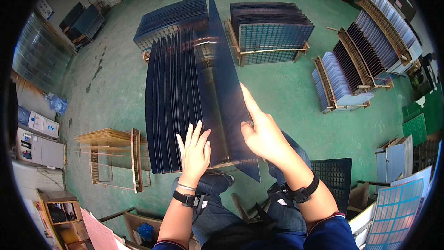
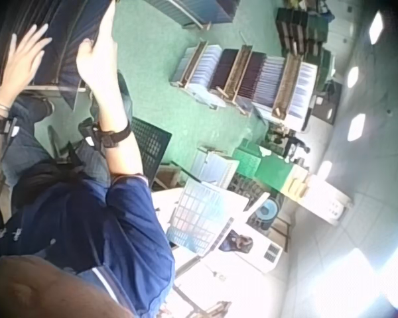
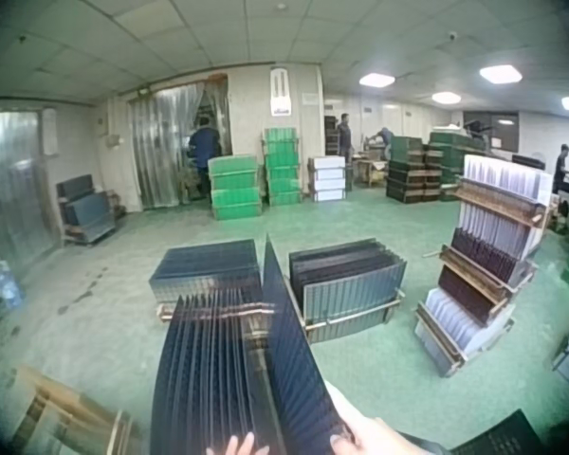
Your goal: Inspecting and placing metal mesh sheets onto a drying or storage rack in a fabrication facility.
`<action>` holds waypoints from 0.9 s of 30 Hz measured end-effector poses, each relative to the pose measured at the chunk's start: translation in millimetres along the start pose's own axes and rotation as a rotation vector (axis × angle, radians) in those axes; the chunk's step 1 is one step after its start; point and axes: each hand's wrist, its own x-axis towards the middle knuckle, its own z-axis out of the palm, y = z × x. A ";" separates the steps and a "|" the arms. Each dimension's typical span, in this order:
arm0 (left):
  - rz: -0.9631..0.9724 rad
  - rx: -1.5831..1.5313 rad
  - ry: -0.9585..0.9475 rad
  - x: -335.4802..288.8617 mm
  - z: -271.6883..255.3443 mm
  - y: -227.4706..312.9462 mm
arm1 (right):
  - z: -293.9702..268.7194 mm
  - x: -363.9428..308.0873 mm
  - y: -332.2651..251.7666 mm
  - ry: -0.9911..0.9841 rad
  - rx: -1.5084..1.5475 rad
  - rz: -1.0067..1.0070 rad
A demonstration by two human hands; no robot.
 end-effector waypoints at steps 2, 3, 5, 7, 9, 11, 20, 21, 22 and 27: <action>-0.009 -0.001 0.002 -1.1 0.1 -0.1 | 3.4 10.1 6.3 0.016 0.000 -0.036; -0.012 0.001 0.003 -1.2 -0.3 0.3 | 6.4 16.9 7.2 0.012 0.002 -0.037; -0.019 -0.001 -0.006 0.0 -0.9 1.0 | 17.1 30.4 5.5 -0.084 -0.157 0.236; -0.022 -0.014 -0.004 -0.4 -0.2 1.9 | 29.5 32.9 2.2 -0.039 -0.262 0.133; -0.011 -0.012 0.016 0.8 0.1 3.9 | 40.3 39.2 17.4 0.017 -0.386 -0.085; -0.029 -0.035 0.019 -1.3 -0.3 0.7 | 52.8 41.2 19.9 0.006 -0.540 -0.086; -0.045 -0.099 0.057 -1.7 -5.7 -2.7 | 108.4 33.1 83.2 0.041 -0.973 -0.041; -0.067 -0.103 0.062 -4.9 -4.9 -3.6 | 111.3 32.2 83.2 0.055 -0.829 -0.172; -0.074 -0.132 0.068 -5.6 -3.3 -4.4 | 112.7 33.4 78.8 0.072 -0.683 -0.298; -0.094 -0.265 0.119 -4.7 2.5 -8.9 | 151.7 21.9 68.0 0.021 -0.122 -0.236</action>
